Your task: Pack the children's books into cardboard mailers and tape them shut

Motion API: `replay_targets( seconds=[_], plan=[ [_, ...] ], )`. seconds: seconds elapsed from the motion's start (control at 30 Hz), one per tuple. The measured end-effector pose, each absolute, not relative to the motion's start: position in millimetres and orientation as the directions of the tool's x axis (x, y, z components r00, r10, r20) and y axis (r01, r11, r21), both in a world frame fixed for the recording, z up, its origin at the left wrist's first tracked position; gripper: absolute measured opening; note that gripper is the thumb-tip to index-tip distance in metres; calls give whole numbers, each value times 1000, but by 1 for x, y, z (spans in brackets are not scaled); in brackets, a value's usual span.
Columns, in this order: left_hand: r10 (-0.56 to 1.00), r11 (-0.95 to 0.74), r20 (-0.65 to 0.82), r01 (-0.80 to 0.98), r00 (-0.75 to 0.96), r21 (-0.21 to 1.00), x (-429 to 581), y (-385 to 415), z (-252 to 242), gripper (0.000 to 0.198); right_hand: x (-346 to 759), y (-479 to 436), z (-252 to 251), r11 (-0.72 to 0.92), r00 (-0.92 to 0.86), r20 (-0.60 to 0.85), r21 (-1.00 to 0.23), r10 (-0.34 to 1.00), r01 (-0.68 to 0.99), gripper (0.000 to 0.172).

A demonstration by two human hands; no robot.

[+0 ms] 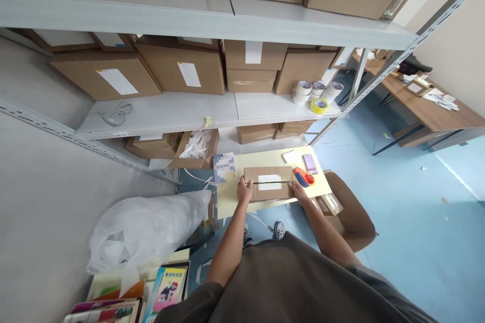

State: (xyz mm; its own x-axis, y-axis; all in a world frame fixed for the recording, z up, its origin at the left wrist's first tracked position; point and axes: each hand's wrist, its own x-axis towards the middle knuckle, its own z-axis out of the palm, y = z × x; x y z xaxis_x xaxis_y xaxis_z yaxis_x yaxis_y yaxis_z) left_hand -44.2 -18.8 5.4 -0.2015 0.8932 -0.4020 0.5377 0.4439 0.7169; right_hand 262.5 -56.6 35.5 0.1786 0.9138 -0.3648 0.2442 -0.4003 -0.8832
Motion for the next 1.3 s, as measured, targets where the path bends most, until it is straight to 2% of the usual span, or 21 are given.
replay_targets(
  seconds=[0.13, 0.4, 0.53, 0.67, 0.77, 0.9, 1.03, 1.2, 1.3],
  plan=[
    [893, 442, -404, 548, -197, 710, -37, -14, 8, 66, 266, -57, 23, -400, 172, -371, -897, 912, 188, 86],
    [870, 489, -408, 580, -276, 651, -3, -11, 19, 66, 300, -20, 23, -392, 248, -324, -863, 913, 318, 73],
    [880, 474, -373, 594, -294, 650, 6, -15, 25, 65, 343, -13, 17, -402, 285, -310, -840, 907, 364, 63],
    [848, 528, -387, 618, -361, 582, 9, -13, 29, 66, 392, -13, 2, -440, 299, -338, -795, 893, 417, 55],
    [823, 568, -389, 638, -415, 521, 12, -8, 30, 68, 416, -12, -12, -435, 255, -355, -783, 900, 445, 49],
    [804, 592, -385, 668, -453, 452, 16, -5, 30, 71, 428, -7, -31, -378, 159, -347, -770, 924, 515, 32],
    [800, 597, -363, 700, -478, 393, 19, -6, 29, 69, 425, -3, -52, -427, 84, -468, -700, 879, 572, 20],
    [794, 605, -362, 699, -489, 381, 20, -8, 27, 72, 412, 2, -73, -486, 153, -506, -632, 849, 604, 40],
    [797, 601, -373, 687, -475, 409, 20, -10, 28, 75, 412, 5, -77, -540, 188, -557, -579, 809, 611, 40]
  ],
)
